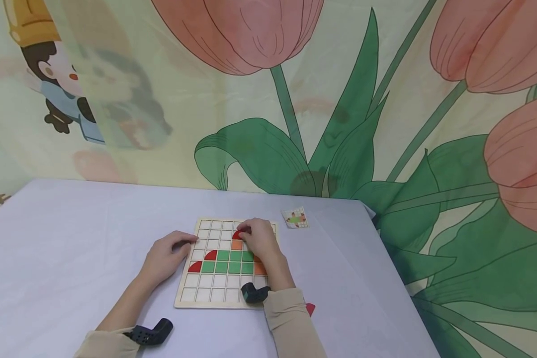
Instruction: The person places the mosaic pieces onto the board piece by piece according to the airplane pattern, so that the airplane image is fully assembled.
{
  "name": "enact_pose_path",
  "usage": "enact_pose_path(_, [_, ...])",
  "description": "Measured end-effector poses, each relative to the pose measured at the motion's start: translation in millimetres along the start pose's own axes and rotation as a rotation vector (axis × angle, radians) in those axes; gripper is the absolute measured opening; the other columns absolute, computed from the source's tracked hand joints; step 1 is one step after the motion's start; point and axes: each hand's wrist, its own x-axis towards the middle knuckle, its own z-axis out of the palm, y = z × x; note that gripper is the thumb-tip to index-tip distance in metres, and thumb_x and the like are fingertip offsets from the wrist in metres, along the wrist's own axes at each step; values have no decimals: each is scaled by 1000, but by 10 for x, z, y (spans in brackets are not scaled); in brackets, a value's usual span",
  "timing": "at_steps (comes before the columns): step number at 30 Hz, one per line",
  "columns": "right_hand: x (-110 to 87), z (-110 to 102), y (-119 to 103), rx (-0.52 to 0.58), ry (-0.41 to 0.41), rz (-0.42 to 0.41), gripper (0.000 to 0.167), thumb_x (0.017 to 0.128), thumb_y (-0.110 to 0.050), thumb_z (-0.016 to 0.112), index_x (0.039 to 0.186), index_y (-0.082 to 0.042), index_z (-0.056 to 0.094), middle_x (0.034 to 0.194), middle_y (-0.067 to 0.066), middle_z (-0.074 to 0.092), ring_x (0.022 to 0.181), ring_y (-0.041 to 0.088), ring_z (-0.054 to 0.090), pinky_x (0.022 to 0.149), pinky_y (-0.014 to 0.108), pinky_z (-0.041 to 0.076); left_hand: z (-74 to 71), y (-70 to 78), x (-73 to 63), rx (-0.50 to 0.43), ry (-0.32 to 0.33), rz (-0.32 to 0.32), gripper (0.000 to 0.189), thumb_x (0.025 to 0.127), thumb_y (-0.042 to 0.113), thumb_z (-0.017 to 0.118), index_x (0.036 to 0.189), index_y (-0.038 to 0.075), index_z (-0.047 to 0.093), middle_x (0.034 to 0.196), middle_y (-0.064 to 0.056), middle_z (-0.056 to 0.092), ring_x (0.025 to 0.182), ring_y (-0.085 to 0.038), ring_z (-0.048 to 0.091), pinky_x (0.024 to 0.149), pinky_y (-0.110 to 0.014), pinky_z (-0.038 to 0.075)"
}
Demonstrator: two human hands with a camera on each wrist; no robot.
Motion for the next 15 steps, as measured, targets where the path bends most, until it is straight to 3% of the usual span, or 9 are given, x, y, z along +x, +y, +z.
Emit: enact_pose_path(15, [-24, -9, -45, -85, -27, -19, 21, 86, -10, 69, 107, -13, 72, 96, 2, 65, 84, 14, 56, 80, 28, 55, -10, 0, -2, -10, -6, 7, 26, 92, 16, 56, 116, 16, 66, 122, -5, 64, 125, -28, 53, 104, -50, 43])
